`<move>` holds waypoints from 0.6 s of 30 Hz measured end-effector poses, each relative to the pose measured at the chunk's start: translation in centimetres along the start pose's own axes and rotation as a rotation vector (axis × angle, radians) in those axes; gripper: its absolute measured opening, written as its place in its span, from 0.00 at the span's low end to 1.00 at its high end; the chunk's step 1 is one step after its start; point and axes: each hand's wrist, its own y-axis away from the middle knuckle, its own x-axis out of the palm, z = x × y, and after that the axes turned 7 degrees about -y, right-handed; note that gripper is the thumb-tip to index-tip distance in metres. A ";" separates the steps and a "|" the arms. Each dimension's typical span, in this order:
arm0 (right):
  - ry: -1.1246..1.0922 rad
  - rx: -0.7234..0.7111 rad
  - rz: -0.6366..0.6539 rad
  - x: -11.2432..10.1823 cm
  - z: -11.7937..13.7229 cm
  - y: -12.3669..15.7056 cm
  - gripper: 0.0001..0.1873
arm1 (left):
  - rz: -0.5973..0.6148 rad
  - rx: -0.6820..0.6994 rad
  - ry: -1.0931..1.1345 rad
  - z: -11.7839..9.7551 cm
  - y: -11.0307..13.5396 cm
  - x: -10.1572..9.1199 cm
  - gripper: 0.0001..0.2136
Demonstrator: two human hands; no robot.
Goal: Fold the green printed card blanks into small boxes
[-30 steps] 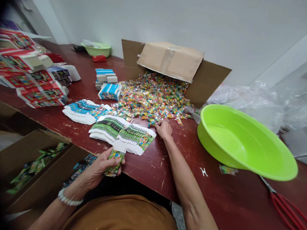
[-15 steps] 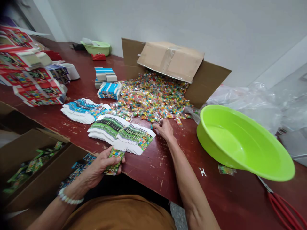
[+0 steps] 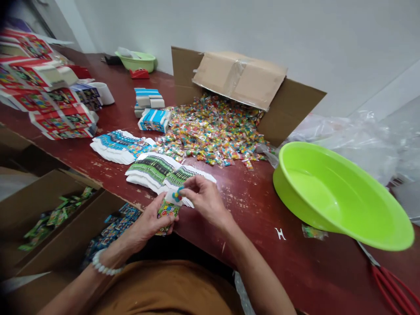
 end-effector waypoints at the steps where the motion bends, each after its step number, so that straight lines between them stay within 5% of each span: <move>1: 0.039 -0.015 0.018 0.9 0.1 0.5 0.09 | -0.008 0.000 -0.020 -0.1 0.1 0.2 0.22; 6: 0.201 -0.175 0.182 1.7 0.7 1.3 0.09 | -0.020 0.032 0.127 -0.2 0.5 0.1 0.24; 10: -0.126 0.032 0.063 1.6 1.0 1.2 0.13 | 0.011 -0.008 0.428 -0.2 0.7 -0.2 0.23; 13: -0.377 0.243 0.144 2.6 0.5 1.5 0.24 | 0.021 -0.041 0.473 0.1 0.6 -0.1 0.24; 18: -0.383 0.144 0.137 3.9 -0.8 2.4 0.17 | -0.027 0.054 0.430 0.4 0.5 0.1 0.22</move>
